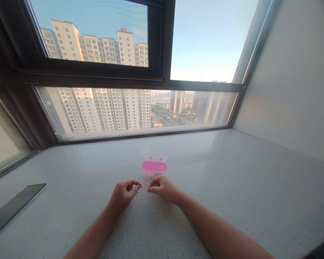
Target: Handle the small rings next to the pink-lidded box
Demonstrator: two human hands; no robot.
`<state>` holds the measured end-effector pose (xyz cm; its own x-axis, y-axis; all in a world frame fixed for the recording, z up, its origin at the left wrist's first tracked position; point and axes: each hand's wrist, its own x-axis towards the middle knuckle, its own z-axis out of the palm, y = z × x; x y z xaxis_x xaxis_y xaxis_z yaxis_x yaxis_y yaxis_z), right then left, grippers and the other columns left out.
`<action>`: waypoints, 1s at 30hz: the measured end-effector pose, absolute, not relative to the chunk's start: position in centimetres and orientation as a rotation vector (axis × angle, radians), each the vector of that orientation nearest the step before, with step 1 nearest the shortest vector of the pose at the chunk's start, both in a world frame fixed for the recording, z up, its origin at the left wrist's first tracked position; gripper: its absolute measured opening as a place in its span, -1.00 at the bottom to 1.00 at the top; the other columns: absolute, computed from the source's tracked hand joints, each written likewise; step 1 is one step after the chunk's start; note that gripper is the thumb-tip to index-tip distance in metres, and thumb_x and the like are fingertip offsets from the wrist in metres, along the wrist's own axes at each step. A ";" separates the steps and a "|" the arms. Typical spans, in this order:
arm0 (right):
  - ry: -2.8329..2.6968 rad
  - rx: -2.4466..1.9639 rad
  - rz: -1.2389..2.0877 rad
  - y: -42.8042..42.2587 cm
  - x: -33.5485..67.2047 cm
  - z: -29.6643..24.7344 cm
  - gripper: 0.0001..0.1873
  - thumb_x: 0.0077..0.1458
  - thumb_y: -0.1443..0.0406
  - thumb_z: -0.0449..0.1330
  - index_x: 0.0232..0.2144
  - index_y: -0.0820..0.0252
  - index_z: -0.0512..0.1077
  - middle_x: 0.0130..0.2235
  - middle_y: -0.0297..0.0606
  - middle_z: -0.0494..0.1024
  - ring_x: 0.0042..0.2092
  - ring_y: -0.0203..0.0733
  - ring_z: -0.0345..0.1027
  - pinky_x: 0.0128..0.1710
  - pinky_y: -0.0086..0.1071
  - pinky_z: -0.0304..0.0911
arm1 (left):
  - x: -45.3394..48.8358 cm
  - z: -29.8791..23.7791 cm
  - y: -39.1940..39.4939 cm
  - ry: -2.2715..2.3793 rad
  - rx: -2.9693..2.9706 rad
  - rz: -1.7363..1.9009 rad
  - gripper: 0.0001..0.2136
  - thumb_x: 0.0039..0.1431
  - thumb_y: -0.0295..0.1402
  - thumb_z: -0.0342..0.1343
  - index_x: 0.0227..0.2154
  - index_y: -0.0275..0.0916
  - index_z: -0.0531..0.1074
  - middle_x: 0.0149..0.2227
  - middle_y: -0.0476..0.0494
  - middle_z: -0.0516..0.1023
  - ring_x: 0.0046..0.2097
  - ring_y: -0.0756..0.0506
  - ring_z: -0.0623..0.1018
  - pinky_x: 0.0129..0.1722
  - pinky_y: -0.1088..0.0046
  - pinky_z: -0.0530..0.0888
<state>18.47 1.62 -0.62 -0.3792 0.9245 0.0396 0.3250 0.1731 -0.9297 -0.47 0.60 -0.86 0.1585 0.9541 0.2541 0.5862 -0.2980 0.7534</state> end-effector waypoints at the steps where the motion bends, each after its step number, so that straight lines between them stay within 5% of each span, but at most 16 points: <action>1: -1.814 -1.186 1.196 1.6 18.5 -0.6 -0.87 -0.19 0.33 0.18 -0.56 0.35 0.44 -0.69 -0.47 0.15 -0.62 -0.46 -0.08 -0.65 -0.53 -0.21 | -0.4 -0.8 0.6 1.452 1.953 0.996 -0.71 -0.04 -0.18 0.04 -0.46 -0.33 0.51 -0.69 0.12 -0.01 -0.60 0.07 0.07 -0.60 0.58 0.01; 30: -1.805 -1.198 1.207 1.7 18.4 -0.6 -0.87 -0.20 0.32 0.20 -0.57 0.35 0.44 -0.70 -0.48 0.12 -0.63 -0.47 -0.11 -0.65 -0.53 -0.23 | -0.4 -0.7 0.5 1.452 1.945 0.991 -0.69 -0.04 -0.15 0.03 -0.47 -0.33 0.49 -0.69 0.13 0.00 -0.60 0.06 0.08 -0.60 0.58 0.04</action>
